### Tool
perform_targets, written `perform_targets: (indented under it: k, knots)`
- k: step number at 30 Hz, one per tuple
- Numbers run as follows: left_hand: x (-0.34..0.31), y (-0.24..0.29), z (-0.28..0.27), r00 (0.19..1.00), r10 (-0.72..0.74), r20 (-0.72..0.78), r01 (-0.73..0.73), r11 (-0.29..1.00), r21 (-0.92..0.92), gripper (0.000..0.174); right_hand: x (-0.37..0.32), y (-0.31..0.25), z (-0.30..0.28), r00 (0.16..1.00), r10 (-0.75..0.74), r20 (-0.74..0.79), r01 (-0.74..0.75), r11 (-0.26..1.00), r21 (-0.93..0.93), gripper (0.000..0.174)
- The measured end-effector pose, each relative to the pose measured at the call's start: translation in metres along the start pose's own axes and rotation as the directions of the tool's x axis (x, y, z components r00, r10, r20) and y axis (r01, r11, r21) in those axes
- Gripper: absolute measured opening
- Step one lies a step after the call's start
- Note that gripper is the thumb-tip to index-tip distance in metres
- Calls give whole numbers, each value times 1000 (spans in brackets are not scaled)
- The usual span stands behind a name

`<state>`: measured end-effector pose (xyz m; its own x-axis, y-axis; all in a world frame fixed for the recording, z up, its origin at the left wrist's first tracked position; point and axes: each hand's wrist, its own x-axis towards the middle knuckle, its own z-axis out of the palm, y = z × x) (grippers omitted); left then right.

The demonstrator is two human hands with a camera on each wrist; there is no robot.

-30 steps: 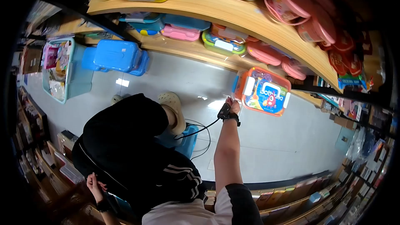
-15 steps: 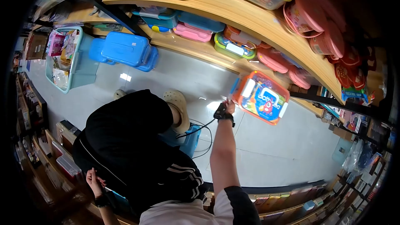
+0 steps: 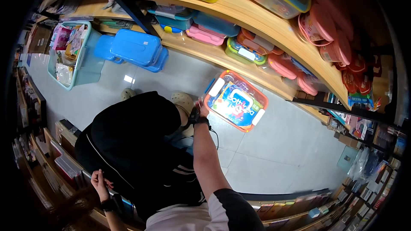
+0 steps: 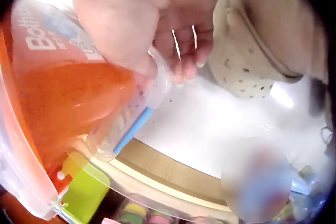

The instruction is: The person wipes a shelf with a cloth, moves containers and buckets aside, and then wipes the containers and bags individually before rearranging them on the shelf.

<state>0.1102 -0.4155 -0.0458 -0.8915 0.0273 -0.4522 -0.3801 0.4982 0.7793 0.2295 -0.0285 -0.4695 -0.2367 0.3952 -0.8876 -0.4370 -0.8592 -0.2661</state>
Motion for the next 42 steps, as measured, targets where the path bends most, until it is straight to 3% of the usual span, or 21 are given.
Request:
perform_targets:
  k: [2,5,7,9,11,15,17,22,27,31,33,35,37,42]
  knots:
    - [-1,2,3,1000,1,31,0,1000,-28,20,-14,3,-1,1000,-20,-16,16,982,-187,34]
    - [3,4,7,996,43,80,-38,998,-56,21,-73,-10,4,992,122,-16,-122,964,-235,50]
    - [11,3,6,990,56,131,-49,997,-54,21,-103,-30,-4,971,231,65,-185,895,-406,54]
    - [19,8,8,973,96,210,-84,994,-68,20,-120,-47,-21,962,271,41,-215,840,-499,54]
    - [29,-1,8,965,93,244,-57,987,-151,20,-121,-65,-59,968,253,10,-184,731,-657,46]
    - [33,2,7,925,154,347,-106,982,-154,21,-85,-108,-183,993,117,-15,-88,649,-756,43]
    - [30,-1,7,931,164,325,-117,980,-159,21,-119,-127,-197,998,-43,-52,-2,752,-659,43]
    - [20,-6,1,954,135,267,-97,984,-150,21,-144,-173,-199,980,-115,-165,-20,759,-650,52]
    - [10,-13,-14,974,63,218,-41,994,-106,22,-120,-224,-174,904,-403,-144,214,716,-664,61]
    - [-7,-26,-25,997,-10,76,15,997,-74,23,-98,-246,-143,890,-446,-99,263,678,-686,52]
    - [-15,-35,-33,999,-48,23,50,997,-62,23,-84,-256,-134,951,-254,178,308,712,-630,35]
    - [-24,-46,-42,995,-80,-59,78,996,-32,25,-68,-252,-140,949,-175,264,291,812,-506,35]
    - [-31,-62,-51,990,-88,-109,82,995,-60,25,-81,-247,-124,961,-119,248,227,852,-472,47]
    - [-36,-73,-57,976,-162,-148,165,986,8,25,-58,-254,-144,943,-52,328,228,820,-525,46]
